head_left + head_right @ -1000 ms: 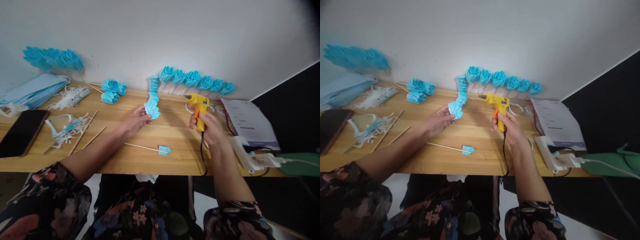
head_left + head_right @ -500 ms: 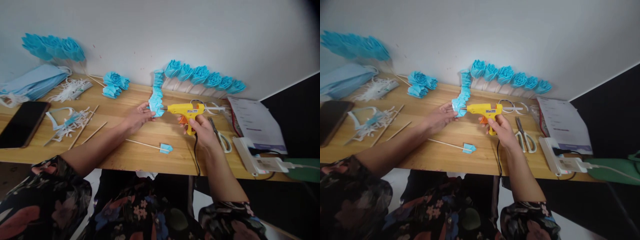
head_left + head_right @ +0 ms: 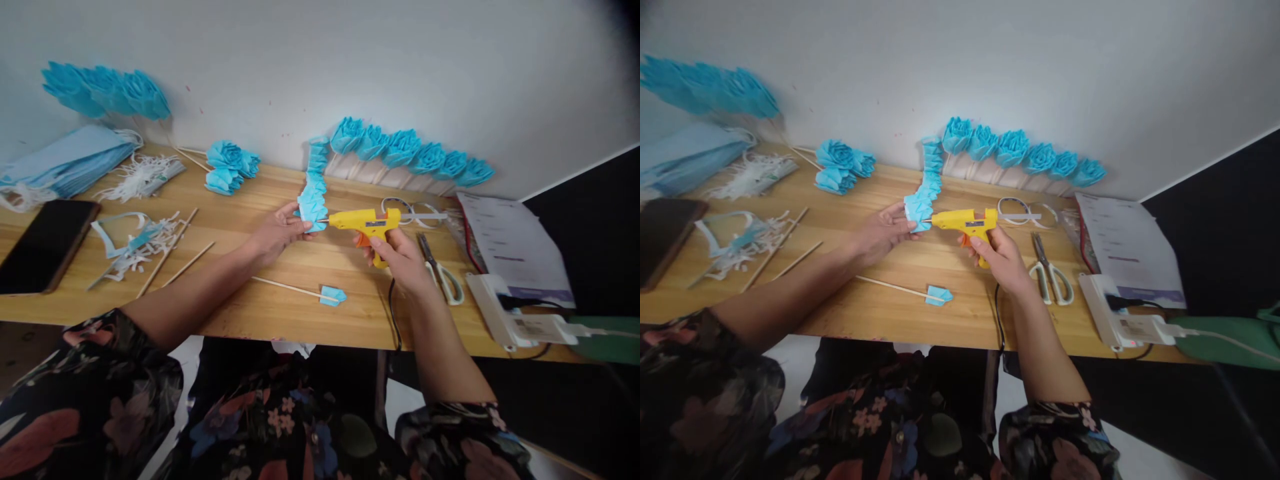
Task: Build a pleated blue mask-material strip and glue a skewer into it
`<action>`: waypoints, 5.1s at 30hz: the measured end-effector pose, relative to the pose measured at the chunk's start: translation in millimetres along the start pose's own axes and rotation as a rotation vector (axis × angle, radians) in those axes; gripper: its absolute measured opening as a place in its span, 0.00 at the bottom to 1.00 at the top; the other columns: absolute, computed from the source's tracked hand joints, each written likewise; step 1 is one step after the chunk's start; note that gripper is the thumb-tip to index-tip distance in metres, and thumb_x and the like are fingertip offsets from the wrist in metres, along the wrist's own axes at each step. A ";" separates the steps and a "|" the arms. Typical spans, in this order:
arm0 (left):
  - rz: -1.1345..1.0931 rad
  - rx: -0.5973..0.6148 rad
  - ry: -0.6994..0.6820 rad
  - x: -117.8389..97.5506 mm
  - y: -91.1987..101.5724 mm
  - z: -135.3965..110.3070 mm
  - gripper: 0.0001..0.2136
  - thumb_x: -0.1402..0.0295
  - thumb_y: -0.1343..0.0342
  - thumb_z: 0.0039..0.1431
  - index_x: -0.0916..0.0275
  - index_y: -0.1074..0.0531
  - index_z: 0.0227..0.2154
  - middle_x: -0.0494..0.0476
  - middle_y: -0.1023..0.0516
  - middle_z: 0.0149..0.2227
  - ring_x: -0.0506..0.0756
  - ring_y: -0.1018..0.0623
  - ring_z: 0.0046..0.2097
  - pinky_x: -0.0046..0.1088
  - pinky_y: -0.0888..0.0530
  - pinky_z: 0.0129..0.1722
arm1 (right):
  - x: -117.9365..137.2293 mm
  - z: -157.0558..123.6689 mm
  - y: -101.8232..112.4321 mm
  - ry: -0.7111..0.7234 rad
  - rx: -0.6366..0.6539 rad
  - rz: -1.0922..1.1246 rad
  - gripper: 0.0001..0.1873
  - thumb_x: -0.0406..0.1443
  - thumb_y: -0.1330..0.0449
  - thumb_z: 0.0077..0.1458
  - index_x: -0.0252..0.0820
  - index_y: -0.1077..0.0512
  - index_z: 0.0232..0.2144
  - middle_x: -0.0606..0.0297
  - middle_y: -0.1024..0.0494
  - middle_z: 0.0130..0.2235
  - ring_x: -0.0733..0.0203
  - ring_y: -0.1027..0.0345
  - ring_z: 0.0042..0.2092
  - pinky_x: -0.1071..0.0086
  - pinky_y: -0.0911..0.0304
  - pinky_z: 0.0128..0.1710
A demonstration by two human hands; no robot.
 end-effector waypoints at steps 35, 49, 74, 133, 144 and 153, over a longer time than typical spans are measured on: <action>0.035 -0.020 0.014 -3.5 -5.0 -3.9 0.21 0.73 0.23 0.48 0.66 0.19 0.47 0.61 0.13 0.43 0.54 0.16 0.39 0.32 0.22 0.44 | 2.9 -0.8 -4.5 0.045 0.009 -0.085 0.27 0.57 0.33 0.59 0.45 0.28 0.49 0.64 0.20 0.38 0.65 0.36 0.30 0.69 0.37 0.27; 0.054 -0.040 0.000 -4.1 -4.6 -4.0 0.21 0.72 0.24 0.49 0.66 0.19 0.47 0.62 0.13 0.41 0.56 0.16 0.42 0.32 0.23 0.45 | -3.8 -3.5 2.0 0.100 -0.002 -0.282 0.22 0.54 0.37 0.64 0.47 0.26 0.50 0.62 0.17 0.41 0.59 0.28 0.35 0.65 0.32 0.33; 0.025 -0.138 -0.032 -6.6 3.4 -1.9 0.17 0.72 0.25 0.51 0.64 0.21 0.44 0.56 0.14 0.39 0.53 0.17 0.39 0.30 0.22 0.44 | -25.3 12.6 35.4 -0.160 -0.239 -0.257 0.30 0.64 0.33 0.50 0.43 0.27 0.27 0.66 0.25 0.25 0.64 0.33 0.23 0.69 0.35 0.22; 0.244 -0.086 0.116 -7.7 -16.7 -10.7 0.07 0.75 0.38 0.62 0.66 0.27 0.28 0.49 0.25 0.21 0.46 0.28 0.23 0.21 0.32 0.26 | -8.9 36.6 -91.1 -0.119 0.008 0.134 0.16 0.47 0.31 0.47 0.44 0.28 0.29 0.72 0.29 0.26 0.65 0.37 0.28 0.67 0.35 0.28; 0.284 -0.106 0.125 -8.4 -11.0 -9.3 0.09 0.72 0.35 0.61 0.65 0.28 0.28 0.49 0.25 0.22 0.46 0.28 0.22 0.22 0.33 0.26 | 1.5 36.4 -74.8 -0.179 0.008 0.176 0.21 0.52 0.28 0.46 0.43 0.26 0.27 0.69 0.28 0.27 0.65 0.34 0.31 0.71 0.33 0.29; 0.192 -0.036 0.121 -9.4 -15.7 -11.0 0.12 0.67 0.34 0.61 0.65 0.30 0.27 0.52 0.25 0.23 0.47 0.26 0.23 0.23 0.31 0.24 | -1.4 38.8 -74.0 -0.132 -0.031 0.142 0.23 0.53 0.27 0.46 0.43 0.28 0.23 0.72 0.30 0.23 0.69 0.37 0.24 0.72 0.38 0.26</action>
Point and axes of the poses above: each hand's wrist, its own z-axis towards the middle knuckle, its own y-axis out of the back of the hand, x = y × z, the point moved 4 cm from there along z, towards the middle knuckle
